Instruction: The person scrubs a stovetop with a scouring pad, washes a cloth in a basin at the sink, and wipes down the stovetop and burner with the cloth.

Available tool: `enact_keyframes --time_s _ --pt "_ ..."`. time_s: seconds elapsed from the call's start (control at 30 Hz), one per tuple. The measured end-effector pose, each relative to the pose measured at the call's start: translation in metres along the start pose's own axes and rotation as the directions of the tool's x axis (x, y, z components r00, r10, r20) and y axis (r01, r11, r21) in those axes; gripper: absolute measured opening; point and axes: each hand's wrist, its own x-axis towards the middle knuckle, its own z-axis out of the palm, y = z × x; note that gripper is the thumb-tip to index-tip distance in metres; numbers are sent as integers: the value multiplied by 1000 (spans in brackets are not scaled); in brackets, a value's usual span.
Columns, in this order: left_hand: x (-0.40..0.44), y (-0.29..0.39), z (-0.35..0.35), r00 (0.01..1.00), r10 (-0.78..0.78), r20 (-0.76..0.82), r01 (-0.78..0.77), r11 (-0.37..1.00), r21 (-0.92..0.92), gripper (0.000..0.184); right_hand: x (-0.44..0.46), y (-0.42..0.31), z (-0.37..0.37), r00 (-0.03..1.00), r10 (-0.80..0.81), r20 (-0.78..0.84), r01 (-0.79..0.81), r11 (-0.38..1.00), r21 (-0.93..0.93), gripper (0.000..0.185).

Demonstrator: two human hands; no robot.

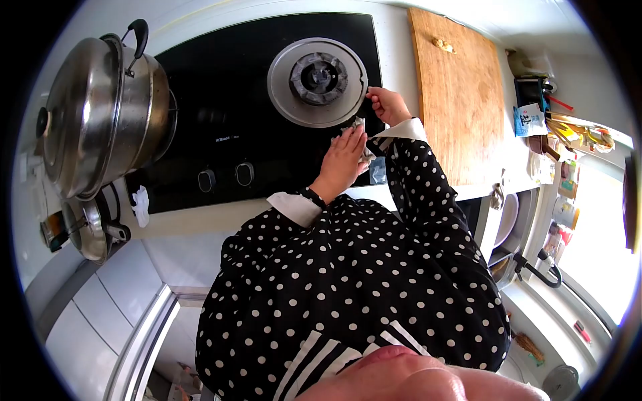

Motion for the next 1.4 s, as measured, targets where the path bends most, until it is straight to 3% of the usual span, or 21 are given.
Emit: enact_keyframes --time_s 0.7,0.73,0.83,0.9,0.93,1.0,1.07,1.1,1.17,1.23,1.33,1.4 --pt "-15 -8 -9 1000 21 3 -20 1000 -17 58 -35 37 13 997 46 -65 -42 998 52 15" --pt "-17 -9 -11 1000 24 -7 -24 1000 -11 56 -34 43 12 998 41 -49 -40 999 11 16" --pt "-21 -15 -17 999 27 -27 -28 999 -34 47 -59 64 10 985 -164 51 171 963 -208 16" --pt "-23 -19 -25 1000 -2 -26 -1 994 -110 40 -95 80 4 895 -444 39 432 844 -318 11" --pt "-25 -19 -32 1000 -27 -15 24 985 -169 36 -80 106 -18 704 -700 121 691 637 -342 13" --pt "-25 -20 -38 996 -43 -75 24 973 -229 26 -130 113 -43 448 -873 191 726 231 -647 7" --pt "-24 -21 -40 996 -85 -13 77 956 -283 25 -159 139 -74 610 -787 89 543 334 -770 5" --pt "-24 -21 -39 994 -104 22 105 945 -311 24 -167 156 -95 766 -643 15 370 421 -828 8" --pt "-24 -19 -38 996 -79 -29 65 936 -346 23 -185 178 -118 842 -524 -129 147 453 -879 15" --pt "-22 -16 -37 997 -75 6 72 921 -383 23 -196 195 -130 770 -603 -208 57 390 -919 14" --pt "-22 -9 -35 997 -81 3 73 887 -456 24 -201 202 -135 798 -507 -326 -41 494 -869 24" --pt "-20 -2 -37 994 -104 27 103 861 -498 30 -204 196 -122 797 -457 -395 -281 298 -912 37"
